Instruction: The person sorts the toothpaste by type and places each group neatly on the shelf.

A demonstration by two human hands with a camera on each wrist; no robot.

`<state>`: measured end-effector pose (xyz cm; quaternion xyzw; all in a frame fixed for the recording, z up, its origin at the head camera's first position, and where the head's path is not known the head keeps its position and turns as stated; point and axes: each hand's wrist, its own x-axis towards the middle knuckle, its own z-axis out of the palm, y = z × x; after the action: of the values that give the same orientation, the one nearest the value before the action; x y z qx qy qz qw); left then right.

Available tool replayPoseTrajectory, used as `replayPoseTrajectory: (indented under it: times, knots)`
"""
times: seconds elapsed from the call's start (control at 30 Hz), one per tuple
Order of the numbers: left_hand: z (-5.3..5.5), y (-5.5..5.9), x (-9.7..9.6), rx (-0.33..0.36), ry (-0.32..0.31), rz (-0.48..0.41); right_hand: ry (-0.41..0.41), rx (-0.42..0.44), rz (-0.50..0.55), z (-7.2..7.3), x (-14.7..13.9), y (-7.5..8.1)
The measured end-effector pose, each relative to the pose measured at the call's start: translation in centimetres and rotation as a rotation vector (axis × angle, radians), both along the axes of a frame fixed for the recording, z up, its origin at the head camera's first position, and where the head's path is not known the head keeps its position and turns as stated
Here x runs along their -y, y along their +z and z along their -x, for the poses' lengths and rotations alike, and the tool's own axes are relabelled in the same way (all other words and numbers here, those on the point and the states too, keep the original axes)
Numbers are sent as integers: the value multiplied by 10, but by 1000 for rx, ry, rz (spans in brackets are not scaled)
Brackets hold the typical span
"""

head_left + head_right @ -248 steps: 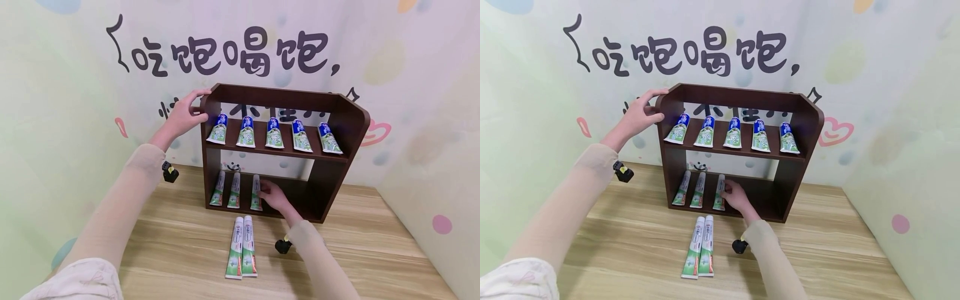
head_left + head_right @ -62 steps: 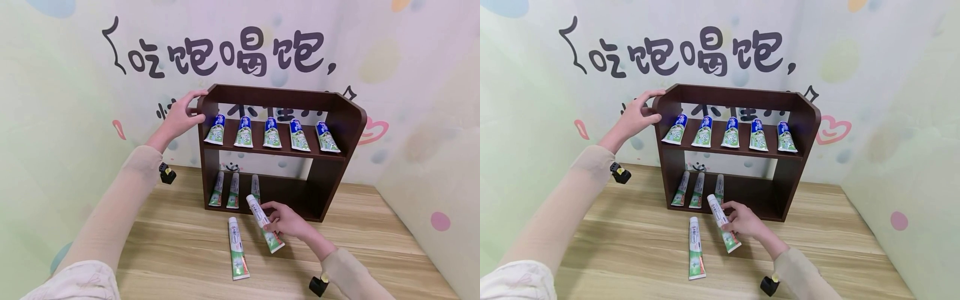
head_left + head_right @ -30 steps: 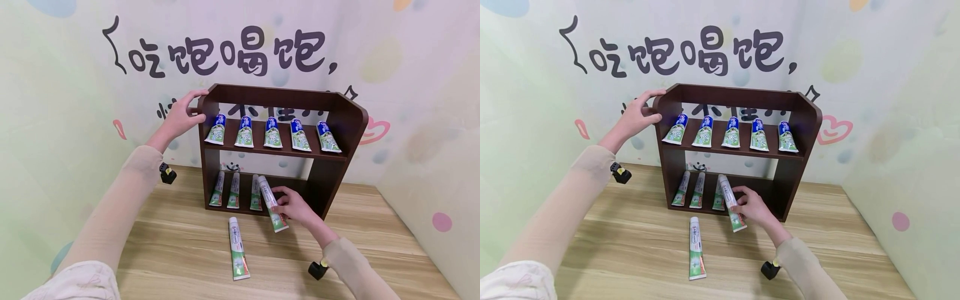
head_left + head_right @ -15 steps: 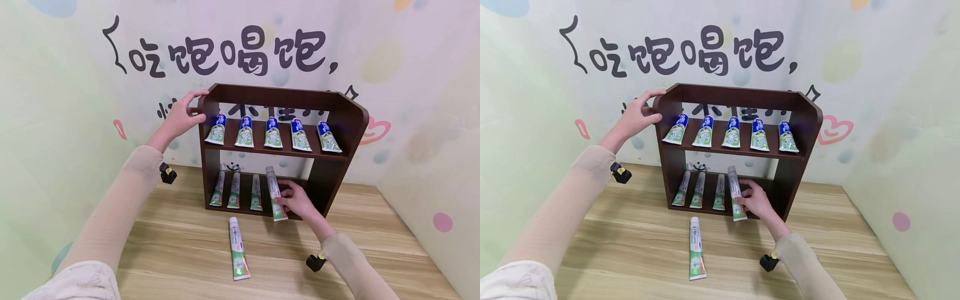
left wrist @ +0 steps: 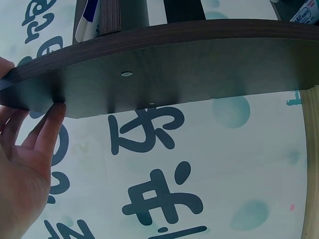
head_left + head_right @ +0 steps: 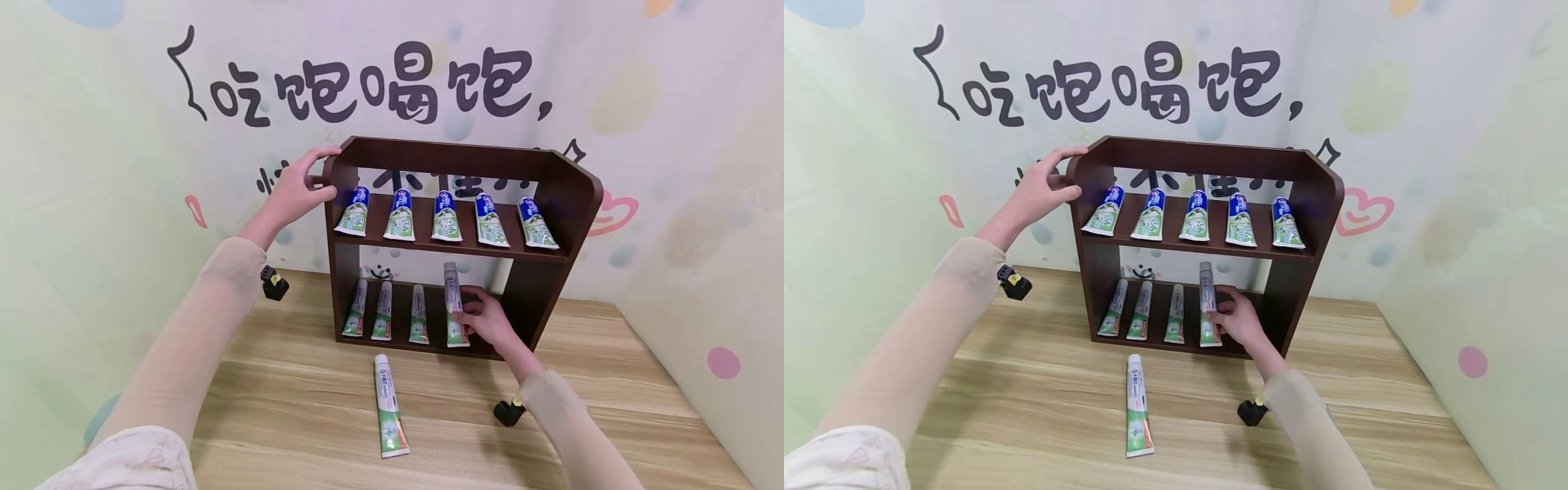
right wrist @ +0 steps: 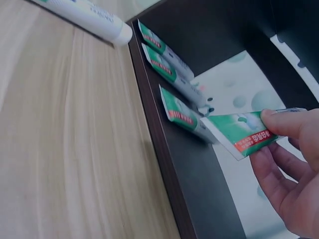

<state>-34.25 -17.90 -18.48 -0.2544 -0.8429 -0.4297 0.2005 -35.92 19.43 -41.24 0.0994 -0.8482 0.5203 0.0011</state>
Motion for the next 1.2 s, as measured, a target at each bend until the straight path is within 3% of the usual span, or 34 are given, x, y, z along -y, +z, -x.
replayPoseTrajectory:
  times: [0.3,0.6,0.77,0.97,1.07,1.2]
  knots:
    - [-1,0,0,-2,3,-6,-28,1,15,11,-5,-10]
    - [10,-5,3,-1,5,-7,-31,6,39,15,-5,-15]
    - [2,-2,1,10,-1,-9,-23,-9,42,22,-7,-27]
    - [3,-2,1,10,-8,-7,-14,-14,70,25,-9,-36]
    - [6,-3,1,8,-3,-8,-6,-14,72,25,-10,-40]
    - [22,-10,6,-2,3,-11,-7,-18,71,27,-11,-44]
